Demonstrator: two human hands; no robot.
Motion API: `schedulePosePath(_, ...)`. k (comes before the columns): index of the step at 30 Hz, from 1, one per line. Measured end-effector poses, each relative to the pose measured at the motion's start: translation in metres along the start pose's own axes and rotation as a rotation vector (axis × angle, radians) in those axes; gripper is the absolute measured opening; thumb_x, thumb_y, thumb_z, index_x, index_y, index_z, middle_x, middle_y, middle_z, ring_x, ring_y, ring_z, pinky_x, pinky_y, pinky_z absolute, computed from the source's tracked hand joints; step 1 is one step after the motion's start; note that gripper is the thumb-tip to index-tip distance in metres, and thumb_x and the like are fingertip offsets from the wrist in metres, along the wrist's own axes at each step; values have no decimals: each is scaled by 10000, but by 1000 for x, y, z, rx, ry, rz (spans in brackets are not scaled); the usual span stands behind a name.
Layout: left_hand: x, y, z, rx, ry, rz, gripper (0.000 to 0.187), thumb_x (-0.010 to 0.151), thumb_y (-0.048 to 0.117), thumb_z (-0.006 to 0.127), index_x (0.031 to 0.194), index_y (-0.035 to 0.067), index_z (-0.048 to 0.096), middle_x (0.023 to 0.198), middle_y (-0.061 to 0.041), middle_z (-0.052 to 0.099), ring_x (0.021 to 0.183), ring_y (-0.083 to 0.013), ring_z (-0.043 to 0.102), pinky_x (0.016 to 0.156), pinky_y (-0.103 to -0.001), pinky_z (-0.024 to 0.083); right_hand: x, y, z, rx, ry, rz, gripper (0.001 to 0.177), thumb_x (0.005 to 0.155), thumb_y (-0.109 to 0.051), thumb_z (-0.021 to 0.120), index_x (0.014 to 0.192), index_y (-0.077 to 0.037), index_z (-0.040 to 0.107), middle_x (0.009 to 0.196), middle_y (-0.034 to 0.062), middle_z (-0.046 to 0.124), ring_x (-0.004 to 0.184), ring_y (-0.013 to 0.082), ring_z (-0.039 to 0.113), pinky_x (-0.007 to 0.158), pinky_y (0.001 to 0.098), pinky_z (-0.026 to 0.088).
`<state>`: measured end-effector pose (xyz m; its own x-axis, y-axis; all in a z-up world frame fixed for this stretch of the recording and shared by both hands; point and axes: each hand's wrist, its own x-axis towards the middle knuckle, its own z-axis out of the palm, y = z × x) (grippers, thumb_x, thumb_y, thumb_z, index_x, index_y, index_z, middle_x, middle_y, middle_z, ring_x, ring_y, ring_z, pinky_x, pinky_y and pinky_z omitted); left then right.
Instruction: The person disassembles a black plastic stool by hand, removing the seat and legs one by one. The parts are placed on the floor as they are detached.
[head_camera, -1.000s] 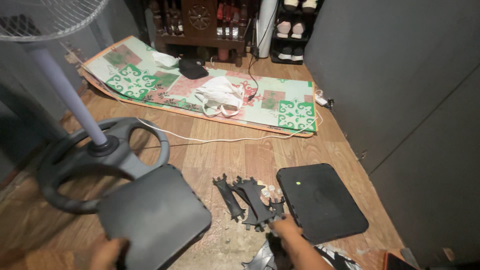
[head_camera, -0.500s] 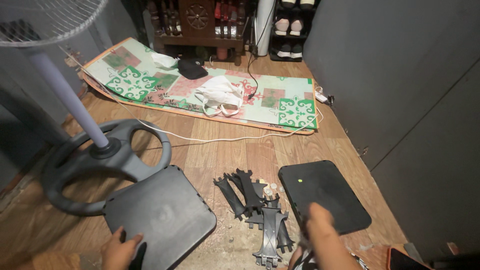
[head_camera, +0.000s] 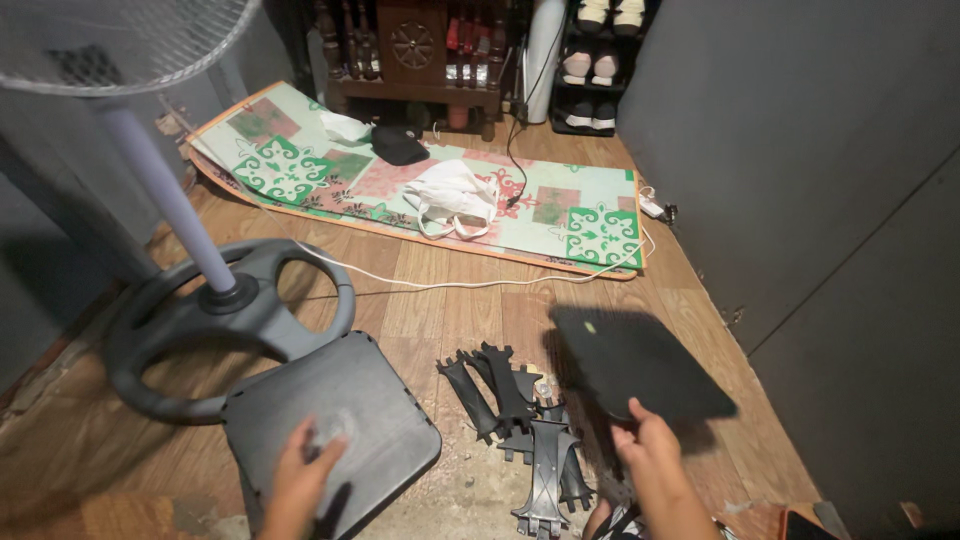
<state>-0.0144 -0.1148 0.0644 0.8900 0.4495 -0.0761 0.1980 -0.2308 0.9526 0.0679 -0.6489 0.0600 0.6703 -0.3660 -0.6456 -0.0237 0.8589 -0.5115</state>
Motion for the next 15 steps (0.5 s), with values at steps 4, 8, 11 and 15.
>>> schedulePosePath(4,-32,43,31,-496,-270,-267,747,848,265,719,1530,145,440,1439,-190,592,1300,-311,568,1037,-438,446,-59,8,10,-227,-429,46,226,923,-180,698,1060,-14,628,940,141,697,635,185,647,480,287,515)
schedulePosePath(8,-66,71,52,-836,-530,-381,730,840,330,672,1501,179,403,1414,-158,631,1271,-311,632,1074,-474,491,-128,29,12,-580,-587,110,263,825,-266,749,902,-53,616,679,66,688,250,63,389,168,193,267)
schedulePosePath(11,-84,85,70,-1186,-677,-355,800,908,311,740,1493,-18,305,1337,-189,553,1274,-375,536,1122,-670,477,-164,56,13,-577,-727,209,213,936,-187,746,1037,-20,660,883,109,749,545,104,602,441,222,490)
schedulePosePath(15,-93,107,56,-1288,-561,-364,968,726,522,761,1507,82,394,1427,-194,566,1301,-385,538,1045,-568,455,-179,73,25,-563,-706,326,235,903,-93,663,1123,-13,642,1060,146,765,959,245,757,876,380,634)
